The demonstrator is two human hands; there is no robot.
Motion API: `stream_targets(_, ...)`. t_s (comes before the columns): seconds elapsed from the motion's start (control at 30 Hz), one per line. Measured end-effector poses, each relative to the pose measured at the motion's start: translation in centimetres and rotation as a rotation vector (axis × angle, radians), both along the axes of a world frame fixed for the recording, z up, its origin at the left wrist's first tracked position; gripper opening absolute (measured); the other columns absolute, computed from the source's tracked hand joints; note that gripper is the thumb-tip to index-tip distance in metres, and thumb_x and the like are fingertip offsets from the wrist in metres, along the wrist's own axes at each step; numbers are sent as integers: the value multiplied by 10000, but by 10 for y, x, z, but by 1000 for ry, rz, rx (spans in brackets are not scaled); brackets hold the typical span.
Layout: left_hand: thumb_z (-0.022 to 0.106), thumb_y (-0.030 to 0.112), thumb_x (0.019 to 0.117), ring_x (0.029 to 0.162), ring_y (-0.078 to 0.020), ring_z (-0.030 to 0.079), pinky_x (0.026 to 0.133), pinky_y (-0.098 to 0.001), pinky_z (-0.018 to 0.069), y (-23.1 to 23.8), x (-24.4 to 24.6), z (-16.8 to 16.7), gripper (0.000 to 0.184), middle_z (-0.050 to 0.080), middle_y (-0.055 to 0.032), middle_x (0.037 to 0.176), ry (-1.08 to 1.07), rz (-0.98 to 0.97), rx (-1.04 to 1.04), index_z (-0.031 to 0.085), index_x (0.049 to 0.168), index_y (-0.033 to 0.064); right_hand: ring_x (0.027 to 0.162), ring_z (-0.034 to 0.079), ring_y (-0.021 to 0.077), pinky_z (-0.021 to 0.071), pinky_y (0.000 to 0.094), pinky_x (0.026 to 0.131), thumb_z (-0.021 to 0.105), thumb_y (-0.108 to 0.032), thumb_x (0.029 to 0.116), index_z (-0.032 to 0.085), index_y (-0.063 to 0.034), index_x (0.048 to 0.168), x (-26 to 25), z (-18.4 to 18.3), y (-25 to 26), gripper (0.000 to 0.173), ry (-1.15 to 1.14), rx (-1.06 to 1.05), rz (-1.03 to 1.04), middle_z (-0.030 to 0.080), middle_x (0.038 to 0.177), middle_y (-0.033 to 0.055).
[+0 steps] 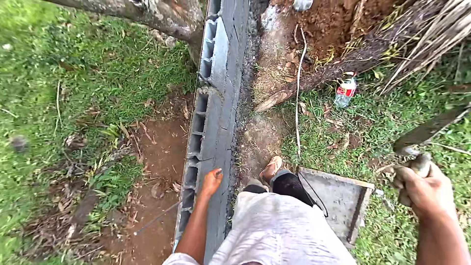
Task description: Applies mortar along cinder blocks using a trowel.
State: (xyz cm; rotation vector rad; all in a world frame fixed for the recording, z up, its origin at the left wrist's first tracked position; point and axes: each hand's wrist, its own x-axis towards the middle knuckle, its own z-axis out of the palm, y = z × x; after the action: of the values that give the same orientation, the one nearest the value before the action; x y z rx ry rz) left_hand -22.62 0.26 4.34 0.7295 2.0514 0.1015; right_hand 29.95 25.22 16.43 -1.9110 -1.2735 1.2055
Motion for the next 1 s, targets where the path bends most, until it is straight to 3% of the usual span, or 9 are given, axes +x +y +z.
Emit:
stream_targets(0.1, 549, 175, 1045, 1294, -315, 601, 1131, -495, 441, -15, -4, -25, 388, 629, -198, 1378, -10, 24, 34, 602, 1398, 23, 419, 467, 38, 459, 238, 385, 624, -219, 889, 509, -155, 1141, 12, 1, -12, 285, 49, 95, 1, 506, 660, -89)
stream_targets(0.17, 541, 166, 1050, 1286, -321, 606, 1124, -498, 444, -37, -2, -39, 386, 629, -208, 1374, -16, 63, 37, 599, 1401, 16, 437, 496, 46, 487, 256, 412, 641, -278, 906, 526, -147, 1182, 21, -3, -21, 326, -19, 100, 24, 526, 671, -78)
stream_targets(0.27, 542, 158, 1048, 1250, -341, 623, 1104, -522, 460, -88, 12, -56, 379, 647, -233, 1327, -26, 117, 33, 601, 1384, -6, 521, 521, 104, 509, 342, 497, 625, -329, 967, 539, -87, 1304, 15, -6, -35, 424, -185, 31, 113, 567, 798, 28)
stream_targets(0.37, 554, 148, 1048, 1237, -352, 629, 1097, -521, 466, -135, 31, -67, 373, 652, -245, 1311, -64, 141, -14, 601, 1378, -21, 690, 603, 261, 534, 518, 647, 613, -300, 1002, 524, -50, 1401, -14, -22, -43, 480, -238, -63, 247, 634, 970, 190)
stream_targets(0.5, 563, 159, 1047, 1237, -352, 629, 1088, -520, 471, -167, 54, -67, 379, 650, -240, 1320, -110, 166, -145, 601, 1383, -12, 707, 629, 303, 546, 541, 676, 594, -309, 1018, 539, -15, 1369, -63, -82, -40, 461, -148, -207, 396, 639, 925, 203)
stream_targets(0.67, 568, 119, 1047, 1209, -351, 641, 1067, -499, 490, -170, 58, -43, 377, 641, -256, 1322, -125, 294, -212, 581, 1387, -42, 800, 665, 287, 567, 507, 764, 562, -295, 1044, 536, -7, 1374, -152, -175, -14, 438, 103, -291, 500, 659, 1001, 205)
stream_targets(0.8, 556, 99, 1043, 1029, -308, 674, 920, -476, 548, -159, 57, -15, 358, 669, -256, 1220, -67, 439, -221, 584, 1361, -64, 944, 686, 322, 557, 550, 882, 576, -304, 1037, 536, -20, 1382, -215, -243, 9, 449, 186, -271, 551, 676, 1088, 216)
stream_targets(0.9, 562, 115, 1039, 989, -278, 684, 897, -461, 561, -149, 56, -2, 346, 688, -233, 1174, -44, 477, -276, 609, 1341, -48, 989, 686, 359, 538, 601, 911, 607, -358, 1021, 563, -61, 1382, -243, -269, 24, 469, 117, -277, 538, 687, 1100, 215)
stream_targets(1.0, 582, 108, 1029, 1013, -282, 699, 927, -461, 567, -128, 61, 2, 340, 697, -225, 1179, -45, 487, -316, 619, 1332, -43, 902, 703, 351, 569, 593, 844, 624, -335, 1018, 506, -71, 1426, -248, -275, 45, 501, 100, -328, 445, 686, 1062, 215)
